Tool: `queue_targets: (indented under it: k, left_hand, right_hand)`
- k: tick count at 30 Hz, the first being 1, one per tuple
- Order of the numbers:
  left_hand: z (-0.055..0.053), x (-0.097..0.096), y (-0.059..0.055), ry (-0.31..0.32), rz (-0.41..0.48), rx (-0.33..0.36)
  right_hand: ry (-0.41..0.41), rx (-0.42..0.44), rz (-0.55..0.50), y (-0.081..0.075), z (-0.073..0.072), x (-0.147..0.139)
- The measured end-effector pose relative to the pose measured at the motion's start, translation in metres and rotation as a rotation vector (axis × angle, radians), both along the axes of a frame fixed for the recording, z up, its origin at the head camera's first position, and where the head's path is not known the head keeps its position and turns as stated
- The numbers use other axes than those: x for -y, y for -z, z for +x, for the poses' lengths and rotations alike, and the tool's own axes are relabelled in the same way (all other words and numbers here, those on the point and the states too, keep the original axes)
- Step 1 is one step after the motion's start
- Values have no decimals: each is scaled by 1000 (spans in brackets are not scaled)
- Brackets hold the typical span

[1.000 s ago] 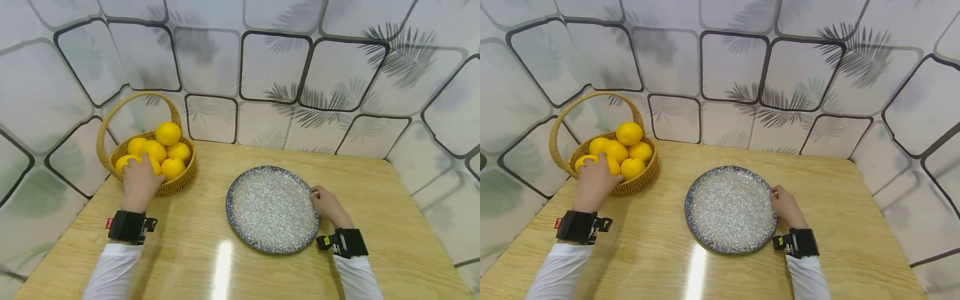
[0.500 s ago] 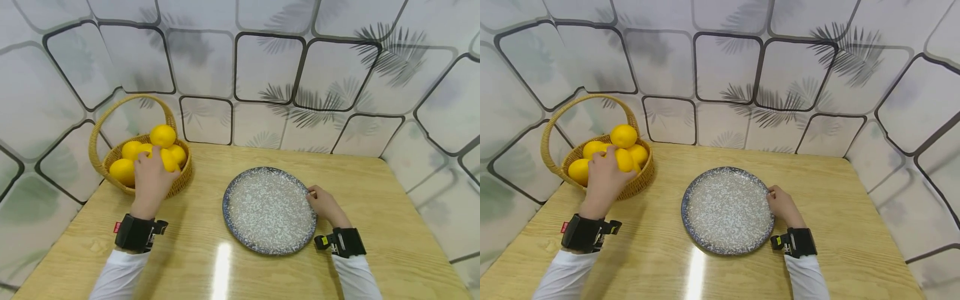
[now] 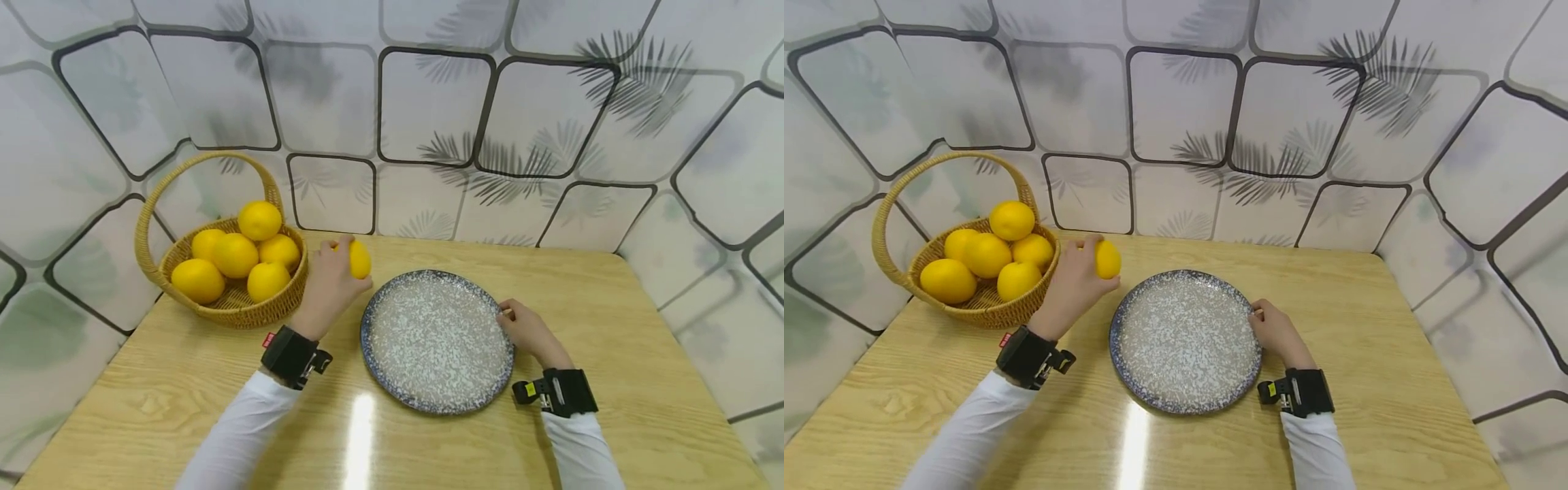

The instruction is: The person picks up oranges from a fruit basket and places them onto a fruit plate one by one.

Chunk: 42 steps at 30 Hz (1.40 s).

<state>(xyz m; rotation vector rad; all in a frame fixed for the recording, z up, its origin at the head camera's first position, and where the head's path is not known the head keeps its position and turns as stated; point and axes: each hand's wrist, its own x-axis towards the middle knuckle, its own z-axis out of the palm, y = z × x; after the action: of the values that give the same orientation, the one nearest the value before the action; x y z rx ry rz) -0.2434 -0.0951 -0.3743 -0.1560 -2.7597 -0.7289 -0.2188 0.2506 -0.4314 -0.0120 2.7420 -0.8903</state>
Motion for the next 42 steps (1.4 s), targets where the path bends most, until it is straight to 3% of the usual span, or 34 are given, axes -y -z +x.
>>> queue_targets:
  k: [4,8,17,25,32,42]
  left_hand:
    - [-11,-28,9,63,-10,51]
    - [-16,-53,15,138,-4,100]
    - [-23,-90,38,256,-103,120]
    - [-19,-96,42,304,-252,-11]
    - [-16,-98,40,305,-327,59]
    - [-18,-99,42,307,-364,66]
  right_hand:
    - [-1,1,-16,1,0,-1]
    - [0,5,-24,2,1,-2]
    - [15,28,-40,4,1,-2]
    - [17,19,-36,5,0,-1]
    - [14,16,-28,4,0,-1]
    - [11,20,-35,3,0,-3]
